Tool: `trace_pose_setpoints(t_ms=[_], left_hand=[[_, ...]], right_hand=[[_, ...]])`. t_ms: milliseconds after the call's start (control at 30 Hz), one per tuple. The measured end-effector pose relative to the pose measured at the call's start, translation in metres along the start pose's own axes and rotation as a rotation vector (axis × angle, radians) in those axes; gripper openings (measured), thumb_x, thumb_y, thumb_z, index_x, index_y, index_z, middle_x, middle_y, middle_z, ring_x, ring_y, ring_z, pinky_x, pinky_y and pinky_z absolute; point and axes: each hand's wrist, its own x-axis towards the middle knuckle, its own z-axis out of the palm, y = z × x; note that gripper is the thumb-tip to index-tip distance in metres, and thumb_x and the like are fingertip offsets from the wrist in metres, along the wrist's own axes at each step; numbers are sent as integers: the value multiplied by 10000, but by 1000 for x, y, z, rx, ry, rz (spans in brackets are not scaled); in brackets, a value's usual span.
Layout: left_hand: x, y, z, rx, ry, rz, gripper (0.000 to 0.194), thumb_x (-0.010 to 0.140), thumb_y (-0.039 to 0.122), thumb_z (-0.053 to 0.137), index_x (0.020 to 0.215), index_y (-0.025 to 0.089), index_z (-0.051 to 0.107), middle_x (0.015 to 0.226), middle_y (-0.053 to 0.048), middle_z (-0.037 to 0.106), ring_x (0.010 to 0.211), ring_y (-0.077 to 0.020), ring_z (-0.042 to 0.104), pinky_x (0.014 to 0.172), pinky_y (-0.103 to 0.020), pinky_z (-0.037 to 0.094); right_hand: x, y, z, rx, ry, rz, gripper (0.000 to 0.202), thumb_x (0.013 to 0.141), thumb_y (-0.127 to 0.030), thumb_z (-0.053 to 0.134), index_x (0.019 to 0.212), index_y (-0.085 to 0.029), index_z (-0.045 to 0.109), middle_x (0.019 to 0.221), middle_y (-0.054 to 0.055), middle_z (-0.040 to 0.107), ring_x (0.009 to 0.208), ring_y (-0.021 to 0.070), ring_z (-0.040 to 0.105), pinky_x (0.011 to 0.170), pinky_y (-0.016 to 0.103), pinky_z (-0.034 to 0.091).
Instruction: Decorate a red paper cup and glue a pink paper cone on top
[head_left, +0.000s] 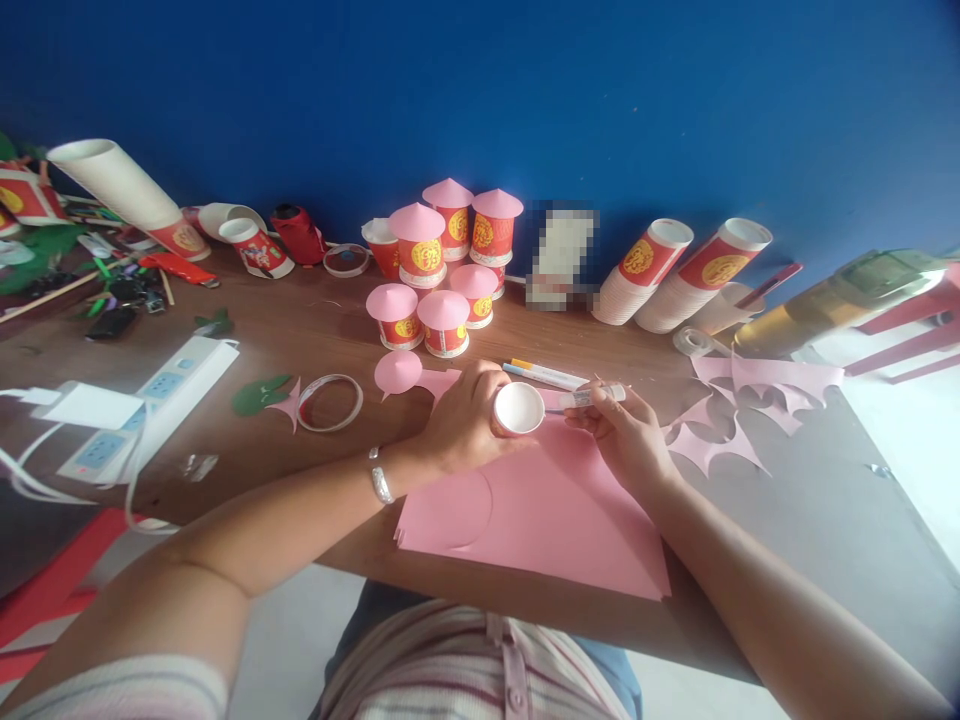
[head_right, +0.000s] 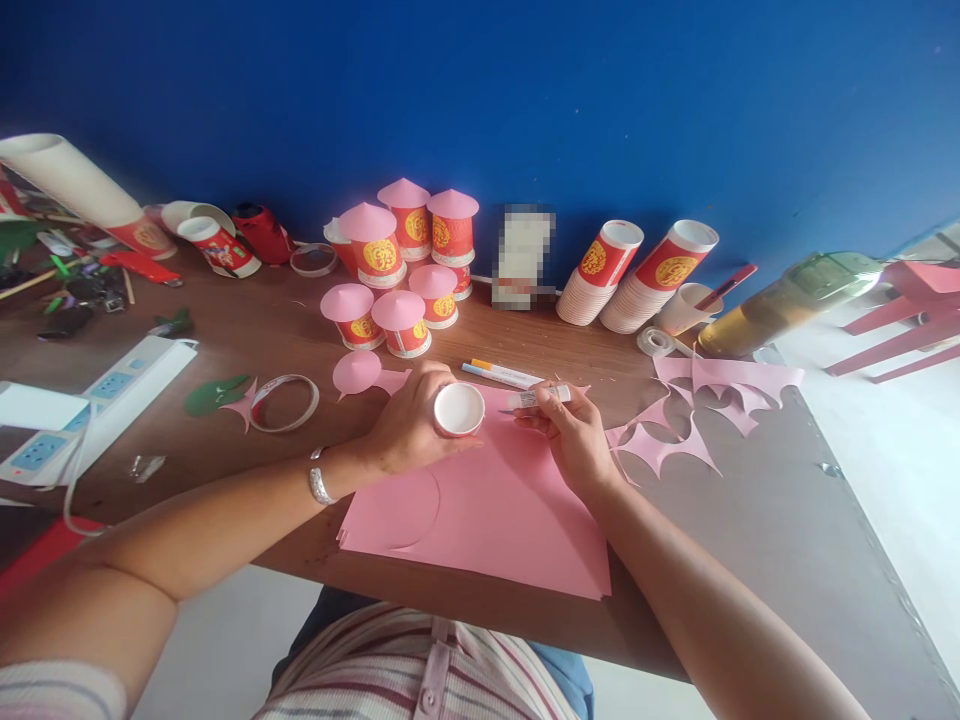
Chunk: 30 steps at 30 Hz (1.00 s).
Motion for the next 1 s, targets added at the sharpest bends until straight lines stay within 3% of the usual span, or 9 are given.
trace_pose_setpoints(t_ms=[333, 467, 600, 867, 1000], left_hand=[[0, 2, -3, -206, -129, -166, 760, 641, 545, 1006, 1153, 212, 554, 1235, -138, 633, 1142, -336, 680, 902, -479, 622], [2, 6, -6, -426, -186, -231, 729, 716, 452, 958, 1269, 223, 541, 1277, -137, 662, 1184, -326, 688, 1004, -489, 601], [3, 8, -12, -561, -287, -292, 691, 767, 379, 899, 1320, 240, 511, 1266, -119, 720, 1166, -310, 722, 996, -471, 608], [7, 3, -21, -609, -412, -96, 688, 804, 167, 789, 1442, 251, 544, 1437, -158, 703, 1349, -326, 690, 1150, -545, 564], [5, 2, -14, -581, -403, -86, 823, 715, 306, 945, 1440, 249, 558, 1473, -182, 665, 1363, -357, 667, 1151, -567, 564]], right_hand=[[-4, 1, 0, -43, -72, 32, 432, 773, -610, 929, 921, -237, 766, 867, 43, 794, 777, 202, 751, 783, 353, 649], [-4, -1, 1, -52, -73, 38, 443, 760, -619, 933, 899, -237, 759, 874, 31, 783, 736, 183, 726, 729, 329, 625], [-6, -3, 4, -49, -79, 44, 452, 740, -631, 942, 877, -240, 762, 788, 18, 758, 713, 185, 704, 708, 330, 612], [-6, -3, 2, -105, -57, 22, 466, 760, -661, 915, 863, -239, 747, 813, 22, 763, 720, 192, 716, 685, 329, 606], [-6, -5, 1, -164, 18, -54, 499, 753, -689, 910, 871, -240, 727, 793, 13, 748, 684, 188, 708, 674, 354, 634]])
